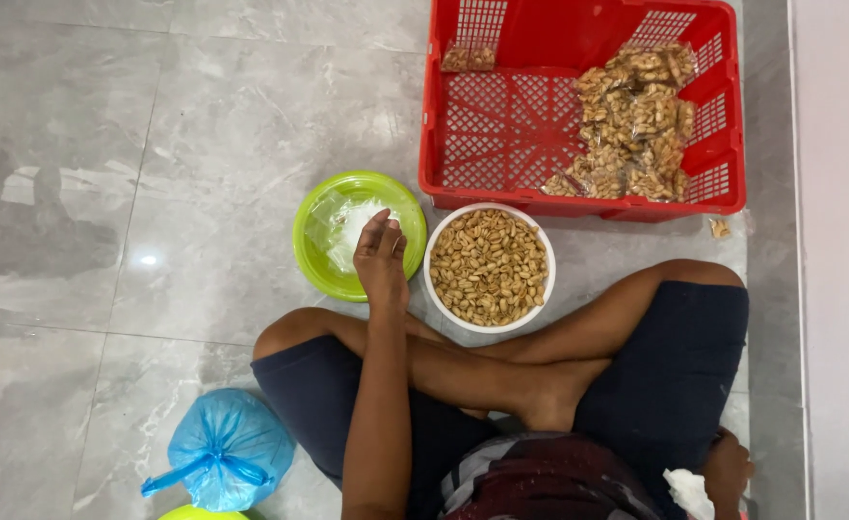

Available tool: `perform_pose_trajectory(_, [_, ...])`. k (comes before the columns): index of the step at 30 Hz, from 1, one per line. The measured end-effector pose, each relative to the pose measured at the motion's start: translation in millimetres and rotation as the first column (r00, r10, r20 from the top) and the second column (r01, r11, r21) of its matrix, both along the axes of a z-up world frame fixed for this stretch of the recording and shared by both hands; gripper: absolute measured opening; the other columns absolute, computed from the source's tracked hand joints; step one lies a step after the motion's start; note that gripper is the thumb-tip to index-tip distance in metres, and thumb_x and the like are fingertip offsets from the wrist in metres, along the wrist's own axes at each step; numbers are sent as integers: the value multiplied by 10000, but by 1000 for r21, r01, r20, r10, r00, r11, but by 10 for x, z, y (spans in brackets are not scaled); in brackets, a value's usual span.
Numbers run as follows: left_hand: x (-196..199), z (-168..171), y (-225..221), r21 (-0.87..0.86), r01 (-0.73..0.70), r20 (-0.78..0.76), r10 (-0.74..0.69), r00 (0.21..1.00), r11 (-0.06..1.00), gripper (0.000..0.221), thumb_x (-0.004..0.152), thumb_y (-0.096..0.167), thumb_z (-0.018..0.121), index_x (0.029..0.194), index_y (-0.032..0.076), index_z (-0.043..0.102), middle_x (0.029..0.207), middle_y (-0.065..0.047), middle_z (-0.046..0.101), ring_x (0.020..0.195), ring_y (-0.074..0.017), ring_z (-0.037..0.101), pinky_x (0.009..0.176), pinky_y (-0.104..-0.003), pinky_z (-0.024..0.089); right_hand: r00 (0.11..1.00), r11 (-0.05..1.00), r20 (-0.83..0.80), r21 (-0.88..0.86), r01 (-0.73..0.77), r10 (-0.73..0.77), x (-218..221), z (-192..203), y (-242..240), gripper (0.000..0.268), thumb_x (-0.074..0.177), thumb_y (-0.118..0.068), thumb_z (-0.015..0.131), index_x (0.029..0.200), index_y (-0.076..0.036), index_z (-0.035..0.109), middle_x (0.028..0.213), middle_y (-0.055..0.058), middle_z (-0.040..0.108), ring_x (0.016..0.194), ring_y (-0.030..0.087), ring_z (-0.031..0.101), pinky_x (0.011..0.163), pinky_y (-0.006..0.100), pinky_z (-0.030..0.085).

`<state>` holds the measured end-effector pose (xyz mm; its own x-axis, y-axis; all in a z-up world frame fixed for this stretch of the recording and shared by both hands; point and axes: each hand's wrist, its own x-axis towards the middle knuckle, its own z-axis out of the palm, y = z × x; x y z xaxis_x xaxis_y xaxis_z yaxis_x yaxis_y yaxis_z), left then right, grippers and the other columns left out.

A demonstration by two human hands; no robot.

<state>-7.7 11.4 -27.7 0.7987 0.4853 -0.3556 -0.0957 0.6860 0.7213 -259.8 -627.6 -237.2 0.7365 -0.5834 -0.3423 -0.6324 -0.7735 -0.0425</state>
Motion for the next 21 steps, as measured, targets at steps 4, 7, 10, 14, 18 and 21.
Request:
perform_pose_trajectory(4, [-9,-51,-1,51,-11,1,11,1000,999,225,976,100,663,1183,28,714,1017,-42,618,841,-95,531,785,-232,491,986,978,20,-133,-159,163,-224,-255,-169,443,1055,-197,496,1452,-52,627,1290,244,726,1151,433,667,1004,509,429])
perform_pose_trajectory(7, [-6,-88,-5,87,-43,-9,43,999,995,216,979,135,654,1144,14,720,966,-40,647,854,-96,555,804,-247,494,931,861,-77,-361,-359,356,-339,-280,-203,421,996,-218,571,1396,-112,645,1274,92,728,1135,297,688,984,440,469])
perform_pose_trajectory(10, [-30,-74,-9,266,-5,-131,41,991,964,240,943,174,684,1097,-1,743,1114,-87,752,939,-128,626,904,-270,513,958,926,-8,-251,-281,288,-287,28,36,343,987,-149,577,1289,-52,708,1039,201,788,925,396,755,861,465,566])
perform_pose_trajectory(14, [-39,-122,-27,378,-12,-54,36,998,926,170,936,166,706,1007,15,738,1034,-84,742,943,-143,641,897,-264,517,943,933,104,-218,-287,315,-119,530,451,357,1057,-189,523,1288,48,658,1074,242,734,916,389,717,892,461,524])
perform_pose_trajectory(18, [-47,-201,-22,436,-64,-9,75,997,898,194,900,209,773,866,40,685,846,-32,660,791,-113,548,785,-250,489,950,958,156,-145,-247,269,-140,583,557,443,1045,-258,518,1345,56,605,1144,293,675,968,465,661,973,524,480])
perform_pose_trajectory(21, [-61,-112,-40,381,-129,5,137,991,915,398,949,137,743,663,144,466,691,43,487,645,-66,407,636,-205,389,936,952,203,-163,-258,288,-157,644,614,390,1053,-190,505,1339,64,583,1073,314,676,923,481,663,940,530,493])
